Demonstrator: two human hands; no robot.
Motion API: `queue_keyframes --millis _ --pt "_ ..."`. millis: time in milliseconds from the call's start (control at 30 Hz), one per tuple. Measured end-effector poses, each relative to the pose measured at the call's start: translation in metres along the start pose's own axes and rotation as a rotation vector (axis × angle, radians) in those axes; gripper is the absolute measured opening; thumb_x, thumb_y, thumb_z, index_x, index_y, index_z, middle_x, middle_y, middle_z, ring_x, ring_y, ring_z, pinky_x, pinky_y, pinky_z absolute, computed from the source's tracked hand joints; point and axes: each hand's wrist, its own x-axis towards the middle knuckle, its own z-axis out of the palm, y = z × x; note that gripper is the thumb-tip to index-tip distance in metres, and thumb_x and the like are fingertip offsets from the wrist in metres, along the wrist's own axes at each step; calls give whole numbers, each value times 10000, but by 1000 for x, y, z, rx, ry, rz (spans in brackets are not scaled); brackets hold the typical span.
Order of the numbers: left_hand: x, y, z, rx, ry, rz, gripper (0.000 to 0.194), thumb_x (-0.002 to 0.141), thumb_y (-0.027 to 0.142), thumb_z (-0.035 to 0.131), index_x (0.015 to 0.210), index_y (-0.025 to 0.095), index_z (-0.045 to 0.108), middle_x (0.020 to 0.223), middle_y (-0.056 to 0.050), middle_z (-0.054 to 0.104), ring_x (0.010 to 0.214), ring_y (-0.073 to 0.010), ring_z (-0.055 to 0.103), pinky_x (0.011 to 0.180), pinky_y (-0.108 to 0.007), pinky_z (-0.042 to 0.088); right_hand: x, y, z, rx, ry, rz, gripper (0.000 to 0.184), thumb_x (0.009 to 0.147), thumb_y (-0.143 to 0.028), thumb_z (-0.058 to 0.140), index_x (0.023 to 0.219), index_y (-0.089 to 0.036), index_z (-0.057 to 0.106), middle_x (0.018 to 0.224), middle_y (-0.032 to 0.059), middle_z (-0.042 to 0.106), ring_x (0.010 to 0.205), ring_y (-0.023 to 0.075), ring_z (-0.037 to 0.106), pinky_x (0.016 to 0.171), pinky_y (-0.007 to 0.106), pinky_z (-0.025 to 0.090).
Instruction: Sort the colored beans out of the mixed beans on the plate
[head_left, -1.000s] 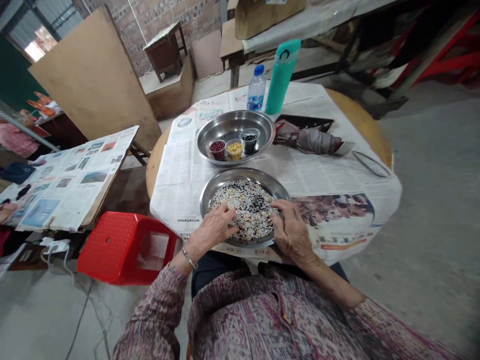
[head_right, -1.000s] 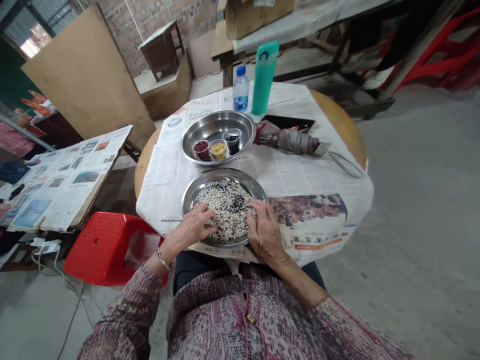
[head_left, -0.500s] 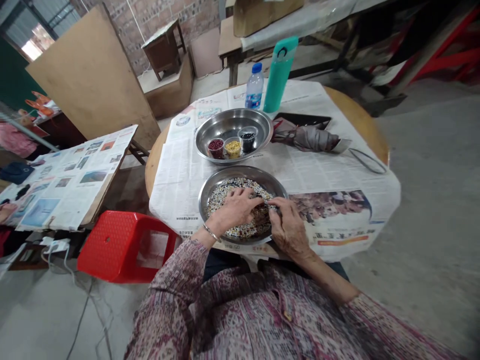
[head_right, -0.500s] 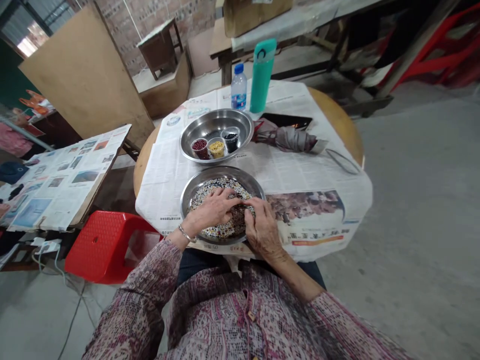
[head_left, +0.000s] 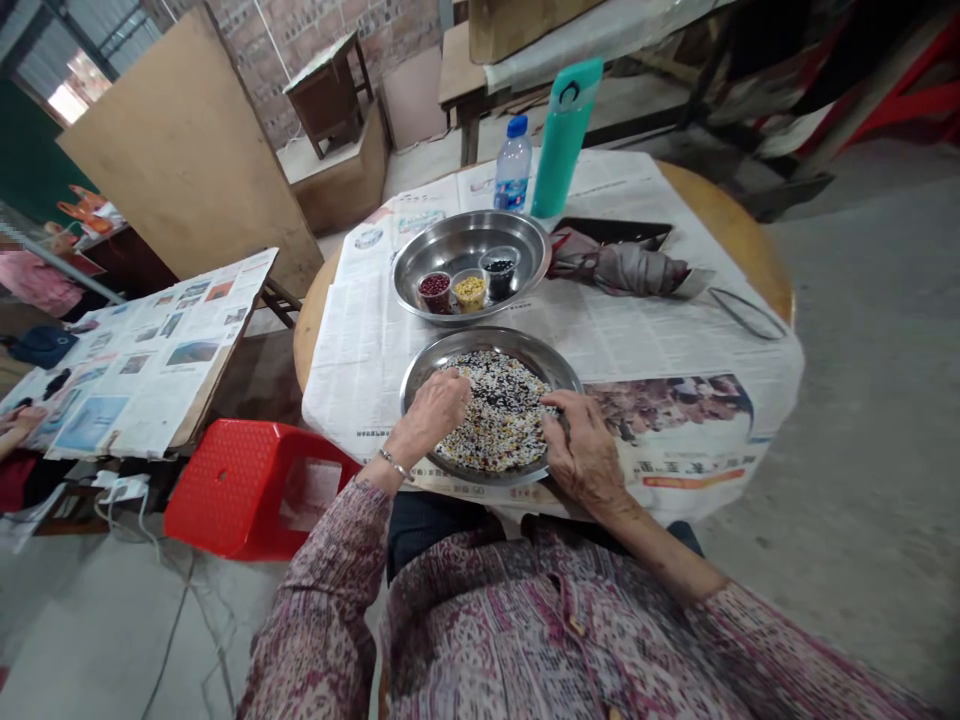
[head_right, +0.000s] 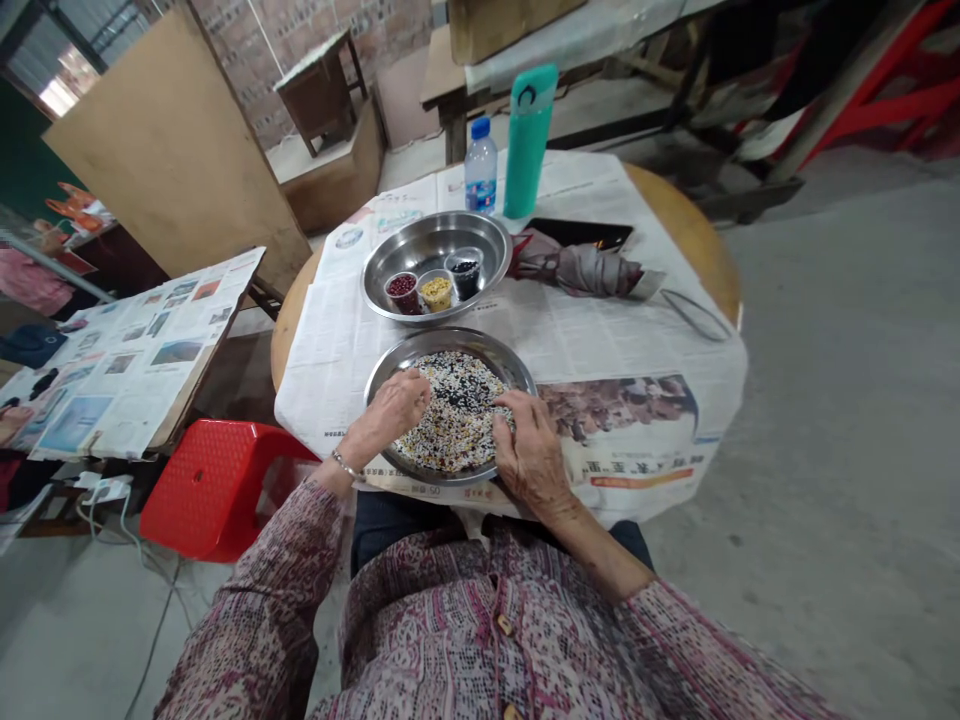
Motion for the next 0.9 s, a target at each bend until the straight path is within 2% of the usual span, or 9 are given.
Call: queue_keyframes --millis 100,200,333,400,467,533,700,800,900 --pt "-25 -5 -2 -76 -32 -12 213 856 2 524 864 153 674 913 -57 668 927 -188 653 919 -324 548 -1 1 0 -2 -3 3 242 939 -243 460 1146 -215 584 1138 139 645 1126 301 596 989 520 480" --pt "-36 -2 -3 -136 -7 0 184 887 43 542 944 162 670 950 -44 673 928 -173 653 939 -317 544 -1 2 0 -13 -1 -1 233 943 -246 464 1138 -213 587 1133 140 649 1121 297 598 991 513 479" --pt "-24 3 -3 -94 101 -35 187 923 122 584 1079 180 669 1100 -62 662 1062 -196 624 1039 -366 502 -1 3 1 -21 15 -12 232 954 -255 467 1143 -208 595 1134 141 653 1115 300 607 988 518 485" --pt "-11 5 -3 -41 86 -7 295 891 165 654 1180 226 655 1300 -69 598 1205 -251 559 1075 -432 479 -1 3 1 -25 24 -24 227 961 -262 466 1136 -200 596 1124 144 655 1101 300 611 976 512 494" --pt "2 5 -4 9 14 33 382 863 197 696 1233 279 641 1419 -55 524 1264 -302 512 1047 -481 492 -1 3 1 -29 28 -38 224 968 -265 460 1131 -193 594 1114 147 657 1086 296 614 963 502 503" --pt "13 5 -5 34 -52 70 356 861 166 676 1203 263 661 1373 -62 552 1227 -297 536 1021 -465 507 0 3 1 -31 29 -45 222 974 -264 453 1133 -196 591 1113 144 657 1083 293 615 959 497 506" --pt "28 8 -6 -49 -108 103 184 865 49 577 931 142 721 1005 -71 688 1024 -203 643 999 -339 506 0 2 1 -34 33 -56 211 974 -257 466 1133 -200 592 1111 137 659 1084 289 617 955 489 509" --pt "22 14 -2 -150 -102 129 165 853 46 590 872 140 724 916 -52 709 947 -179 662 981 -316 510 1 1 0 -26 38 -65 209 972 -245 469 1131 -194 594 1102 137 659 1079 285 618 955 483 510" --pt "2 20 3 -187 -65 138 181 855 33 571 869 138 718 894 -49 702 916 -169 662 965 -308 517 1 0 0 -8 40 -62 211 968 -238 472 1133 -192 594 1102 136 656 1088 284 613 963 483 508"
